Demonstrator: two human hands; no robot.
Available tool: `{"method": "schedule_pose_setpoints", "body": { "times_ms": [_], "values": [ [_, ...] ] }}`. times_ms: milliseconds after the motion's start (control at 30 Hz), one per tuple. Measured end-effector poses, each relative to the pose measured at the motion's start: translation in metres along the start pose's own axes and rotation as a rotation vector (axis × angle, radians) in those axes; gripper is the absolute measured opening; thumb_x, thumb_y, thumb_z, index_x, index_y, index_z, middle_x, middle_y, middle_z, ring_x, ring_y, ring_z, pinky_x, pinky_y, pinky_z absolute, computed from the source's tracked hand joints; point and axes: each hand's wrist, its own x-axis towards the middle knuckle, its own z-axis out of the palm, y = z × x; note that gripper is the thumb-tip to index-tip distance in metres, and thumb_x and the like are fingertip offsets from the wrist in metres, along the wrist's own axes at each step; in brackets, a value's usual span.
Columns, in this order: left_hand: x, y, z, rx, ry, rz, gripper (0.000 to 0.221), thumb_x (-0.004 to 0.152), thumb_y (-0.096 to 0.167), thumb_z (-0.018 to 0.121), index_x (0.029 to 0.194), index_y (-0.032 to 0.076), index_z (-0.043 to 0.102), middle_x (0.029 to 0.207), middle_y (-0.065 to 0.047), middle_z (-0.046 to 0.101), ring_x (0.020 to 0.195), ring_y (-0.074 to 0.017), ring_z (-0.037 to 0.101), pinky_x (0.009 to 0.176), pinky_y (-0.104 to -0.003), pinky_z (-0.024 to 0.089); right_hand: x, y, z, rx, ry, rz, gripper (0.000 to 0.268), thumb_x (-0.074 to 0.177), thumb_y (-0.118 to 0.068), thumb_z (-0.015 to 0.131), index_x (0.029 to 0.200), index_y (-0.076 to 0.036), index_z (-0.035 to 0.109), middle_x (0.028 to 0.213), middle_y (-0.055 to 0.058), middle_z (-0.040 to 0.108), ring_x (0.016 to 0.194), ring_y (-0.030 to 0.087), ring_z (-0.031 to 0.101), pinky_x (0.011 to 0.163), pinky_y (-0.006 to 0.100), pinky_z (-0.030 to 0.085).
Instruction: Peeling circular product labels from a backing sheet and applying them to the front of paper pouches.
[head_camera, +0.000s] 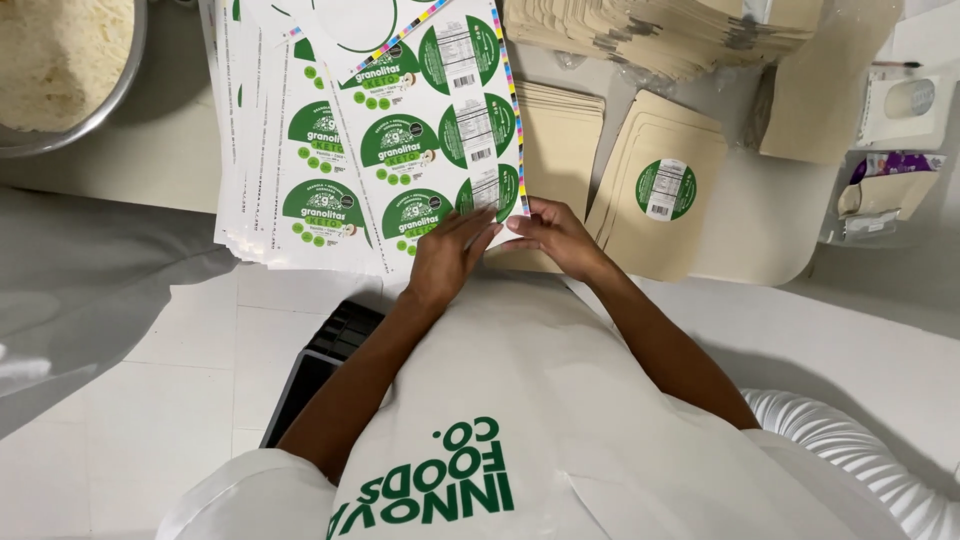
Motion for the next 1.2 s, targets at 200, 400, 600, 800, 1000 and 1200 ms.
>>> {"method": "schedule_pose_setpoints", "body": {
  "times_ms": [200, 400, 600, 800, 1000, 1200],
  "values": [
    [-0.005, -0.018, 0.014, 0.324, 0.144, 0.319, 0.02, 0.105, 0.026, 0.061, 0.117, 0.02, 0.077, 0.106, -0.002, 0.08, 0.095, -0.0166, 0.077, 0.095, -0.041, 0.058, -0.001, 0.005, -0.005, -0.026, -0.014, -0.068, 0.024, 0.097, -0.013, 0.072, 0.115, 0.002, 0.067, 0.1, 0.014, 0.074, 0.093, 0.022, 0.074, 0.088, 0.047, 0.065],
    [-0.002, -0.02, 0.014, 0.342, 0.142, 0.355, 0.021, 0.105, 0.029, 0.061, 0.115, 0.021, 0.077, 0.102, -0.001, 0.08, 0.093, -0.0148, 0.077, 0.094, -0.039, 0.059, 0.001, 0.008, -0.012, -0.038, -0.013, -0.072, 0.025, 0.097, -0.012, 0.073, 0.116, 0.002, 0.066, 0.098, 0.015, 0.075, 0.093, 0.022, 0.075, 0.087, 0.045, 0.064],
    [0.002, -0.011, 0.004, 0.141, 0.114, 0.102, 0.02, 0.104, 0.026, 0.063, 0.092, 0.016, 0.076, 0.07, -0.005, 0.074, 0.069, -0.0217, 0.075, 0.075, -0.037, 0.062, -0.006, 0.005, -0.011, -0.061, -0.006, -0.051, 0.032, 0.097, -0.015, 0.073, 0.122, 0.003, 0.066, 0.103, 0.014, 0.073, 0.095, 0.022, 0.073, 0.089, 0.046, 0.063],
    [0.037, -0.018, -0.027, -0.424, 0.46, -0.441, 0.025, 0.107, 0.019, 0.059, 0.092, 0.007, 0.076, 0.063, 0.006, 0.055, 0.067, -0.0052, 0.048, 0.066, -0.03, 0.049, -0.012, 0.028, -0.06, -0.116, 0.134, 0.007, 0.035, 0.098, -0.014, 0.072, 0.128, 0.003, 0.065, 0.111, 0.021, 0.072, 0.101, 0.029, 0.071, 0.091, 0.05, 0.061],
    [0.013, 0.108, -0.047, -0.686, -0.353, -0.261, 0.02, 0.093, 0.007, 0.073, 0.112, 0.009, 0.076, 0.097, -0.014, 0.079, 0.1, -0.0232, 0.075, 0.092, -0.042, 0.058, 0.063, 0.135, -0.184, -0.142, 0.146, 0.177, 0.037, 0.088, -0.029, 0.078, 0.117, -0.008, 0.067, 0.101, 0.007, 0.066, 0.095, 0.021, 0.066, 0.082, 0.036, 0.06],
    [0.038, 0.092, -0.057, -0.925, -0.856, -0.292, 0.033, 0.098, 0.032, 0.072, 0.121, 0.008, 0.074, 0.108, -0.012, 0.077, 0.106, -0.0195, 0.063, 0.098, -0.045, 0.053, 0.062, 0.017, -0.072, -0.067, 0.194, -0.019, 0.03, 0.094, -0.013, 0.076, 0.122, -0.005, 0.072, 0.1, 0.006, 0.074, 0.091, 0.018, 0.073, 0.087, 0.032, 0.06]
  ]
}}
